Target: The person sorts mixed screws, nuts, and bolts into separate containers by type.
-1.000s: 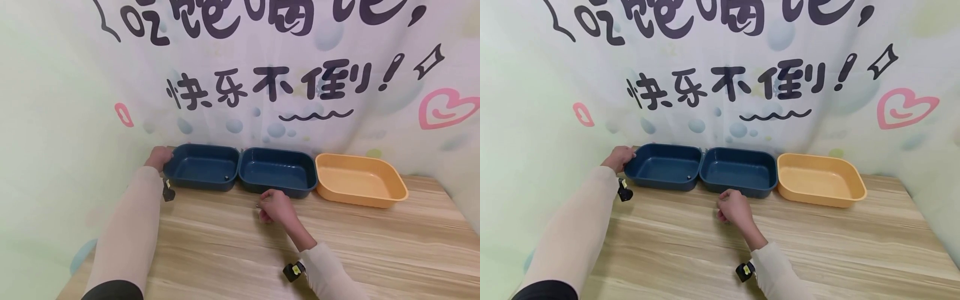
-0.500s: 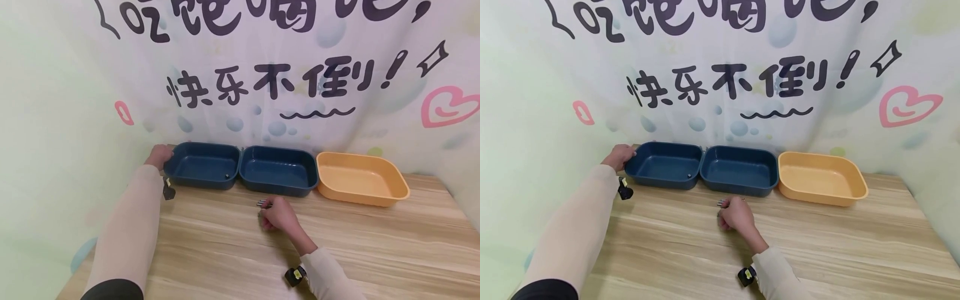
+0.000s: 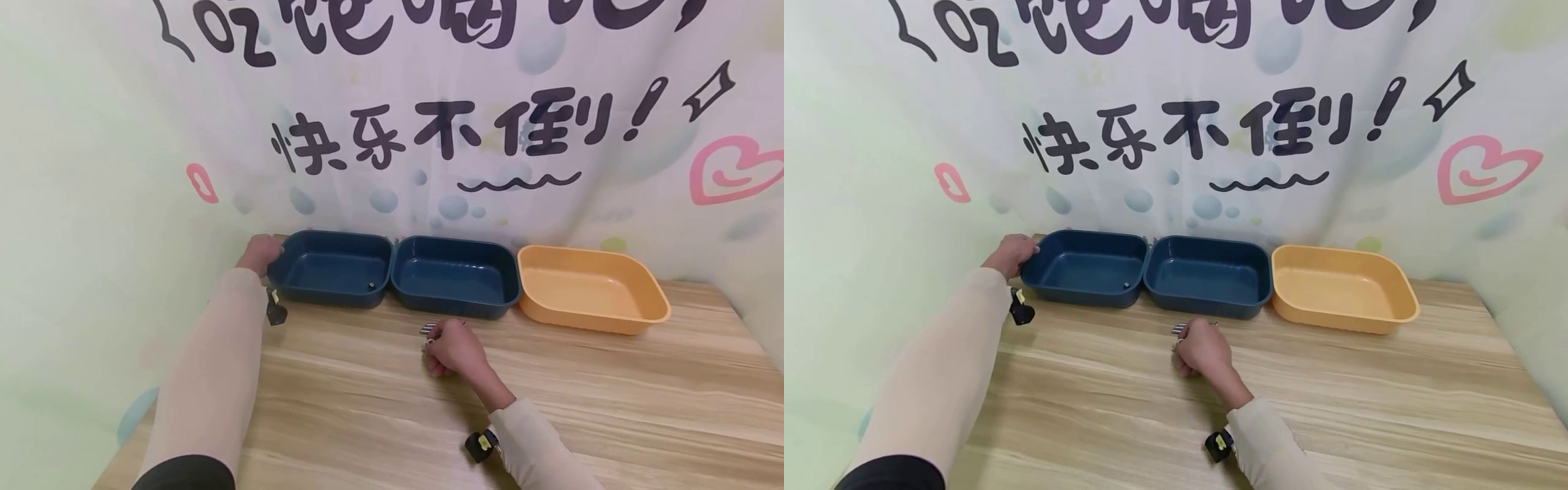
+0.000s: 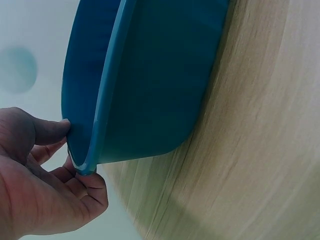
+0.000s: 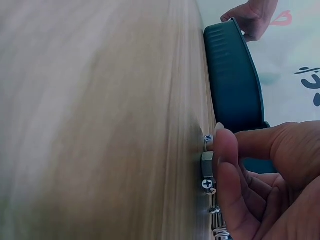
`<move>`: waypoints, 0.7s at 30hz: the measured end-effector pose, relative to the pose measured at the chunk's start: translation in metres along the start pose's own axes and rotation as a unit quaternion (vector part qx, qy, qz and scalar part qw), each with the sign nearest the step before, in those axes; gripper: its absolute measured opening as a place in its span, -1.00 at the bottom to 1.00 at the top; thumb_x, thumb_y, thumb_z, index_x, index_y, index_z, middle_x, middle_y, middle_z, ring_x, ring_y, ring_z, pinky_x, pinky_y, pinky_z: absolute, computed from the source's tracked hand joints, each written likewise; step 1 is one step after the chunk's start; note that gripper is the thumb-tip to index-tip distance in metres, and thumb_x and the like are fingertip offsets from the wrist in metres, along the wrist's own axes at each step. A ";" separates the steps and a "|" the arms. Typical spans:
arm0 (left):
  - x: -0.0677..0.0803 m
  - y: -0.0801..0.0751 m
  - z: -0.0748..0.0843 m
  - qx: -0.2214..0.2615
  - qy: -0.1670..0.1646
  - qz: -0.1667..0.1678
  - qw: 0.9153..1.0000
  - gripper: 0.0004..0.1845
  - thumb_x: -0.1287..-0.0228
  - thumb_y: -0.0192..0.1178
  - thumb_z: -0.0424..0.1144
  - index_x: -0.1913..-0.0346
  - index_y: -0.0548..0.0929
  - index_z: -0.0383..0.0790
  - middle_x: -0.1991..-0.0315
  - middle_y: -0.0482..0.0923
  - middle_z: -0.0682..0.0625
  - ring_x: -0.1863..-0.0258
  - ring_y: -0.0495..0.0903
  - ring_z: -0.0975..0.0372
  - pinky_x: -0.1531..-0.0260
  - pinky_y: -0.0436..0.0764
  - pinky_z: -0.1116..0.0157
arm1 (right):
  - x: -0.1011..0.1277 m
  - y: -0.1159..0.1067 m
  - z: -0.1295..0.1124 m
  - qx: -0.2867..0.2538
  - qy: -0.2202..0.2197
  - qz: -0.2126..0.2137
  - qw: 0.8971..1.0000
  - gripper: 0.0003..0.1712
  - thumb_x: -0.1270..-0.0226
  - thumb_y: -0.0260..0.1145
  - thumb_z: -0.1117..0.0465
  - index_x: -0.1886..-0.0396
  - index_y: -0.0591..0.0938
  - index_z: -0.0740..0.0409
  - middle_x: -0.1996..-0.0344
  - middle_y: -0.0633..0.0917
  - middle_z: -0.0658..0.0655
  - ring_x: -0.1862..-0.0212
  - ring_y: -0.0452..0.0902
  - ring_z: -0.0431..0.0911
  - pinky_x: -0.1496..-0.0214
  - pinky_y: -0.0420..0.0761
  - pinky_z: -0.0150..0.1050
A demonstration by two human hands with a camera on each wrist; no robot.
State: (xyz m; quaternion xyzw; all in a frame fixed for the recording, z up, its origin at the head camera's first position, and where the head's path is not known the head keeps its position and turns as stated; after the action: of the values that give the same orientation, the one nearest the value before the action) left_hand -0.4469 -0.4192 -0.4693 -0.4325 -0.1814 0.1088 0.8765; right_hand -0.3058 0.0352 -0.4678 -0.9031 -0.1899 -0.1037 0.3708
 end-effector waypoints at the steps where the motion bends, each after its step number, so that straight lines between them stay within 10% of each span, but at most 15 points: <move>1: 0.000 0.000 0.000 0.006 -0.001 0.003 1.000 -0.72 -0.36 0.01 -0.26 0.20 0.58 -0.47 0.09 0.55 -0.32 0.15 0.48 -0.02 -0.07 0.54 0.05 | 0.000 0.000 0.000 0.004 0.001 0.001 1.000 -0.95 -0.25 0.31 0.32 0.32 0.61 0.21 0.69 0.63 0.11 0.67 0.57 -0.10 0.60 0.58 -0.28; 14: -0.060 0.012 -0.032 -0.052 0.021 0.005 0.998 -0.68 -0.35 0.01 -0.17 0.35 0.62 -0.38 0.22 0.59 -0.30 0.26 0.49 -0.03 0.12 0.57 0.04 | 0.000 -0.002 -0.003 0.038 0.002 0.009 0.999 -0.92 -0.23 0.34 0.29 0.45 0.63 0.18 0.73 0.63 0.08 0.69 0.56 -0.12 0.61 0.54 -0.30; 21: -0.006 -0.001 0.002 -0.051 0.018 -0.005 0.999 -0.68 -0.38 -0.03 -0.24 0.20 0.59 -0.50 0.09 0.57 -0.36 0.15 0.52 -0.06 -0.03 0.55 0.05 | 0.001 -0.008 -0.015 0.047 -0.029 0.024 0.998 -0.82 -0.25 0.28 0.28 0.54 0.67 0.16 0.79 0.58 0.07 0.70 0.49 -0.08 0.62 0.43 -0.31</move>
State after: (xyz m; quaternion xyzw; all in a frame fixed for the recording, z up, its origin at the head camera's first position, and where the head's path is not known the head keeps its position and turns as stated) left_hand -0.4532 -0.4200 -0.4688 -0.4773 -0.1729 0.0868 0.8571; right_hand -0.3094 0.0297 -0.4518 -0.8916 -0.1835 -0.0591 0.4097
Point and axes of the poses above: each hand's wrist, its own x-axis away from the middle knuckle, its own y-axis out of the palm, z = x × y, the point moved 7 cm from there along -x, towards the middle knuckle
